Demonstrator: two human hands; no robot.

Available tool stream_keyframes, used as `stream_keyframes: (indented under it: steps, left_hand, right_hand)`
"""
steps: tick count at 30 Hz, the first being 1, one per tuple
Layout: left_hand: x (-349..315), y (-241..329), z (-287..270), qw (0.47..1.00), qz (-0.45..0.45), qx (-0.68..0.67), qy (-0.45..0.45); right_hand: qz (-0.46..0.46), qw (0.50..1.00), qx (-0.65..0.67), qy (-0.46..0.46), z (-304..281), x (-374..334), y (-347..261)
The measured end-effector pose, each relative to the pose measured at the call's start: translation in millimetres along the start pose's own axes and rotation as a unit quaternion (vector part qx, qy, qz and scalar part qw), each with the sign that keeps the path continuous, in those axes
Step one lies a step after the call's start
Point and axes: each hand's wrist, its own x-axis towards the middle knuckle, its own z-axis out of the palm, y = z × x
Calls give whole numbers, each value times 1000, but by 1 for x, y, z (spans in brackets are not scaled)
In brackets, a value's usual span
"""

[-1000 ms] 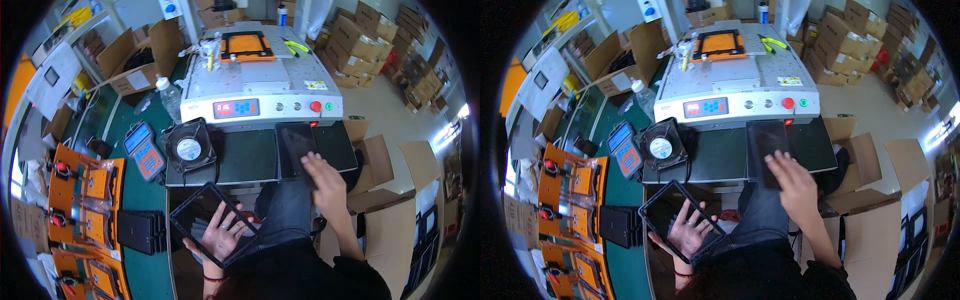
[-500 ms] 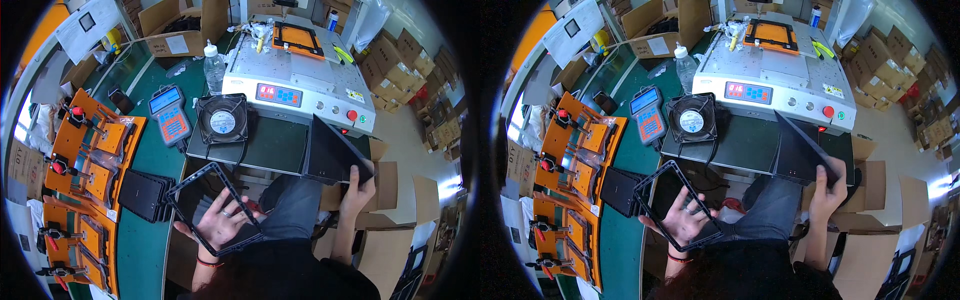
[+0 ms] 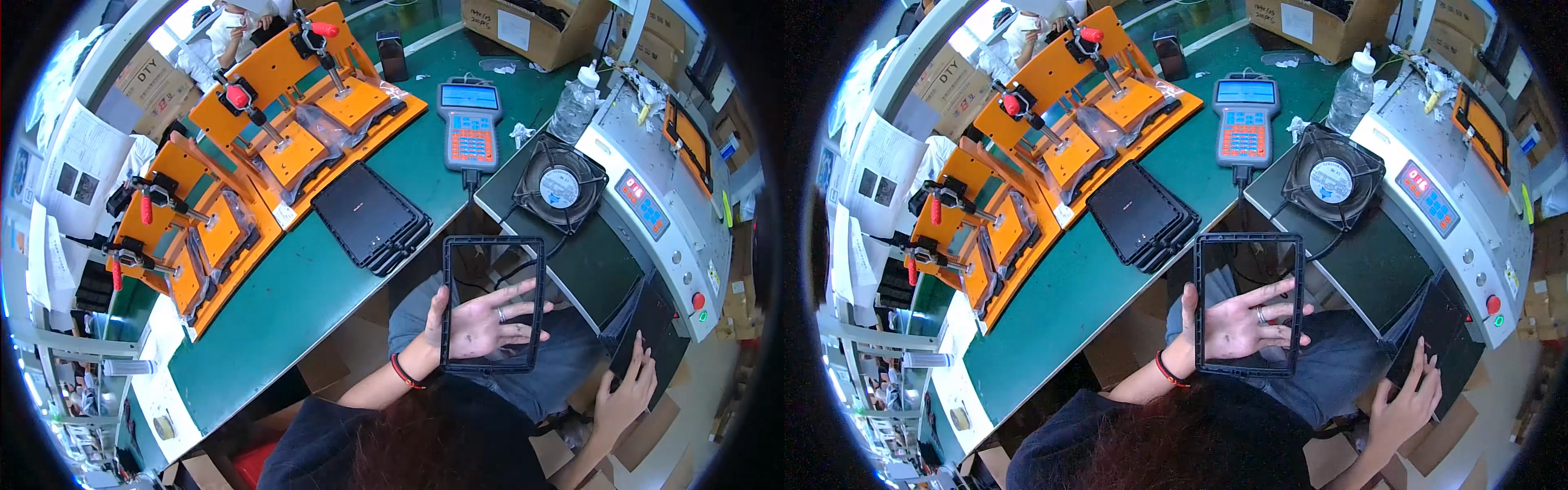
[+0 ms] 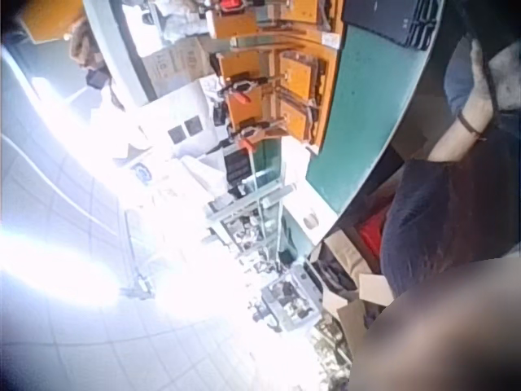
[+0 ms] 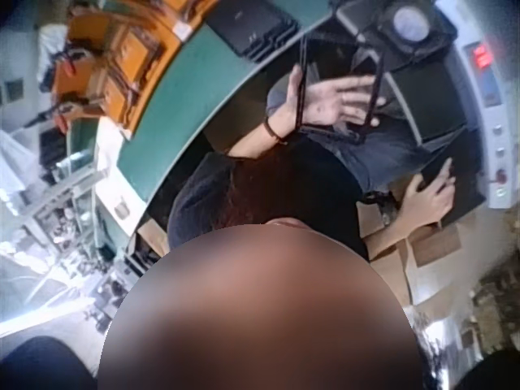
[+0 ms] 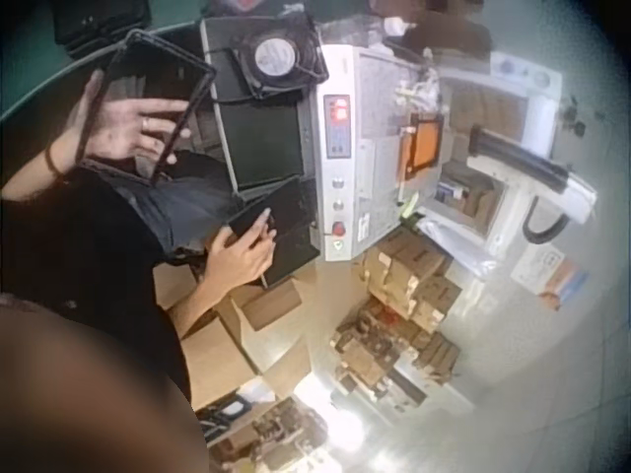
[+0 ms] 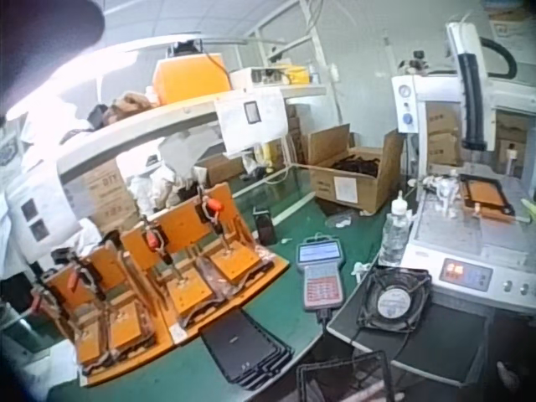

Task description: Assembling electronic tablet components by placing frames and back covers into pressing fixtures and testing the assembly.

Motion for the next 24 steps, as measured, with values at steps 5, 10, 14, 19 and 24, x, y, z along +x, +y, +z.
stream_keyframes:
  steps: [5, 10, 14, 19, 24]
  left_hand:
    - [-1, 5, 2, 1000, -8, 2, 9]
    - [-1, 5, -3, 999, 16, -30, 26]
    - [2, 0, -7, 998, 15, -63, 5]
    - [7, 2, -2, 998, -3, -56, -6]
    - [13, -3, -6, 995, 17, -65, -78]
  right_hand:
    - [69, 988, 1, 139, -13, 0, 43]
    - [409, 848, 229, 247, -51, 6, 37]
    - [244, 589, 724, 265, -17, -11, 57]
    - [284, 560, 749, 210, -7, 0, -22]
    - [287, 590, 754, -12, -10, 2, -77]
